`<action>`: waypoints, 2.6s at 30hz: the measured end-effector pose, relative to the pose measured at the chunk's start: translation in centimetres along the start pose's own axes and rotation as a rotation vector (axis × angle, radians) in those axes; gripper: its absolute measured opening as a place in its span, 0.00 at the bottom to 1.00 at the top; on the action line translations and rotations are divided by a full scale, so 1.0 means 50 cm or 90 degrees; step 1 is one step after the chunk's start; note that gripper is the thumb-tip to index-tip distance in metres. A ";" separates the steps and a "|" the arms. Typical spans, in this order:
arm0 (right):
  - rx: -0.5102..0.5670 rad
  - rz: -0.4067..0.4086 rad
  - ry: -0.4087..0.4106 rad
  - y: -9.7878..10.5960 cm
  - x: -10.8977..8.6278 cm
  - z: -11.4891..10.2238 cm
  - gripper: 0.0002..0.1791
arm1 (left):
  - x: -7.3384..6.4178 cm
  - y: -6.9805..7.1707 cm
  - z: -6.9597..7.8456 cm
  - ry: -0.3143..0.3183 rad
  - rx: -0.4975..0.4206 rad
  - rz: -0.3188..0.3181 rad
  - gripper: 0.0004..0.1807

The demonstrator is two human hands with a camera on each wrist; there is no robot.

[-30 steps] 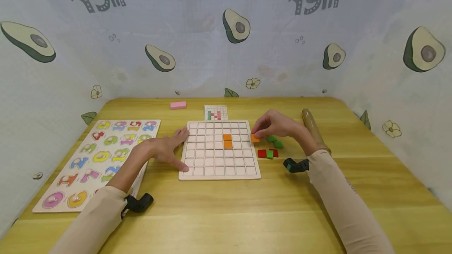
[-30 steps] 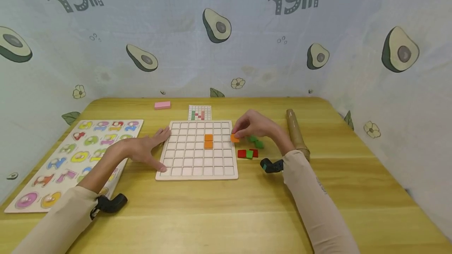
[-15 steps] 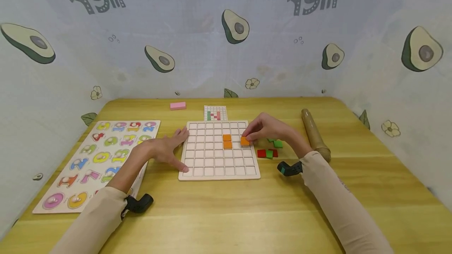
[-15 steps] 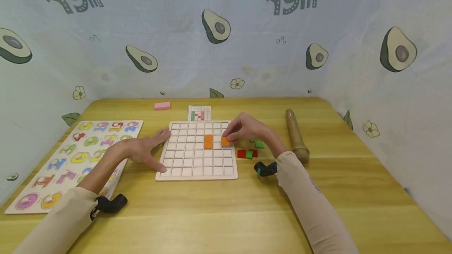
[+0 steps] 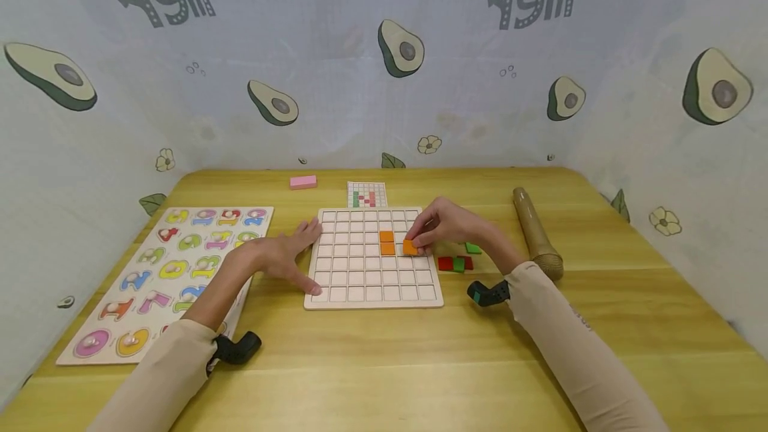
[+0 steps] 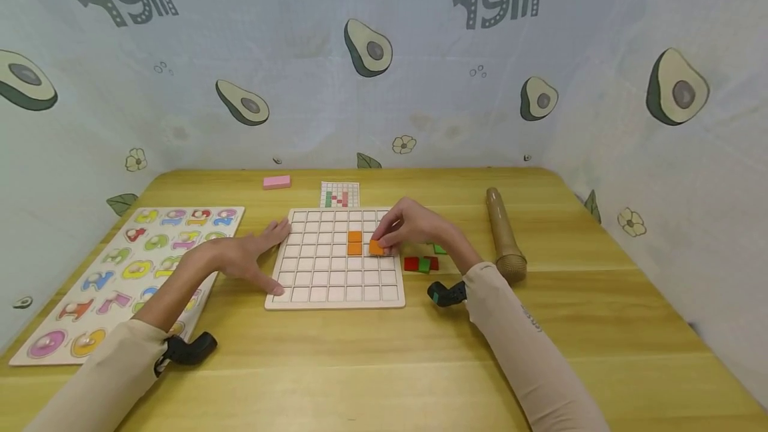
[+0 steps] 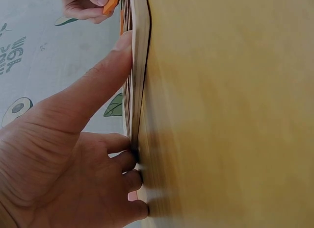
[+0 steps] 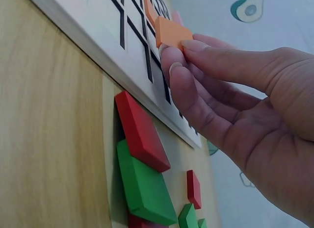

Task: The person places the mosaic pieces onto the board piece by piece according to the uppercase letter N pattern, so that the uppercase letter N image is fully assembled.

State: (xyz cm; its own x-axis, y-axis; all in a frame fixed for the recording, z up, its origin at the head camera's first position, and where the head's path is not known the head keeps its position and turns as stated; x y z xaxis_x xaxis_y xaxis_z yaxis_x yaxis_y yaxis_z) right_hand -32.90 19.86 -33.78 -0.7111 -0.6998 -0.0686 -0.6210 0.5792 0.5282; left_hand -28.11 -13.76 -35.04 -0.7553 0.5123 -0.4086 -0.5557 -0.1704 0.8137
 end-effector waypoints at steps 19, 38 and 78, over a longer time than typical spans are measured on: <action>0.017 -0.012 -0.004 -0.044 0.013 -0.029 0.04 | -0.001 0.002 0.003 0.006 0.000 0.000 0.72; -0.015 0.002 0.006 -0.067 0.023 -0.030 0.02 | -0.002 0.003 0.008 0.010 0.005 -0.001 0.72; -0.064 0.020 -0.010 -0.087 0.034 -0.037 0.04 | -0.006 0.000 0.004 0.005 0.002 0.004 0.73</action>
State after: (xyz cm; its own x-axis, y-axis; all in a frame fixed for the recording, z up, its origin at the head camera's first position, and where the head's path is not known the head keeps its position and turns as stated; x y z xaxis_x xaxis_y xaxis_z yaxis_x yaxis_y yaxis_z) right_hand -30.79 15.39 -34.64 -0.7353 -0.6747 -0.0638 -0.5628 0.5555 0.6121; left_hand -27.83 -13.74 -34.84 -0.7610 0.5050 -0.4071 -0.5506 -0.1710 0.8171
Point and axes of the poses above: each hand's wrist, its own x-axis towards the middle knuckle, its own y-axis out of the back of the hand, z = x × y, the point moved 3 cm from there along x, towards the middle knuckle, and after that the axes turned 4 degrees about x, right-handed, at the moved point
